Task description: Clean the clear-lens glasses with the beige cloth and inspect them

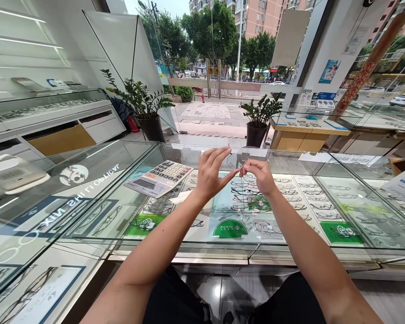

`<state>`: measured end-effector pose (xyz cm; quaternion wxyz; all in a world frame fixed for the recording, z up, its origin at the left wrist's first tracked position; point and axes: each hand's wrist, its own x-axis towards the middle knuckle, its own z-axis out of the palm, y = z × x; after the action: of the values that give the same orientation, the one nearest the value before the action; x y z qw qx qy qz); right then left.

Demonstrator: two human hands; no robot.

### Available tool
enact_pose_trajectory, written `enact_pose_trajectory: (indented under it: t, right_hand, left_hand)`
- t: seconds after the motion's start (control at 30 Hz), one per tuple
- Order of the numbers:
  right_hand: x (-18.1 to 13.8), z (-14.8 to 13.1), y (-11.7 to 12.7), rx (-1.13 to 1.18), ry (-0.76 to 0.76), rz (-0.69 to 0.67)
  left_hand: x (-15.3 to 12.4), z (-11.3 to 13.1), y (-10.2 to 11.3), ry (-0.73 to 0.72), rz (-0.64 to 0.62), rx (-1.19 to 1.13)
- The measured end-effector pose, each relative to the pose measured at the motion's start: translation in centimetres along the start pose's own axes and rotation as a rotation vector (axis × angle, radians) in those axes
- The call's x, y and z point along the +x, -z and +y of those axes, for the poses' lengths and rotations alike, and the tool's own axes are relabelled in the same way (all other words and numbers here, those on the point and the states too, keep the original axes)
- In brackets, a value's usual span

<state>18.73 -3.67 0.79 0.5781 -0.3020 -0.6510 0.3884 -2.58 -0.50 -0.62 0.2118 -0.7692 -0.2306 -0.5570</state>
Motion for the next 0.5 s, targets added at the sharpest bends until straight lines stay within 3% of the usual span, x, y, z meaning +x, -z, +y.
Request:
enact_pose_trajectory:
  t: [0.17,0.33,0.4,0.5]
  right_hand:
    - [0.0,0.2,0.2,-0.012,-0.004,-0.009]
    - [-0.3,0.1,0.3,-0.084,0.042,-0.009]
    - [-0.6,0.0,0.1,-0.123,0.116,0.043]
    - [-1.2,-0.1,-0.3,-0.289,0.329,0.253]
  left_hand:
    - [-0.2,-0.3,-0.1,0.063,-0.077,0.027]
    - [0.1,-0.1,0.0,-0.004,0.040,0.028]
    - [0.3,0.0,0.1,-0.020,0.099,0.034]
    - [0.3,-0.2,0.2,0.022,0.188,0.086]
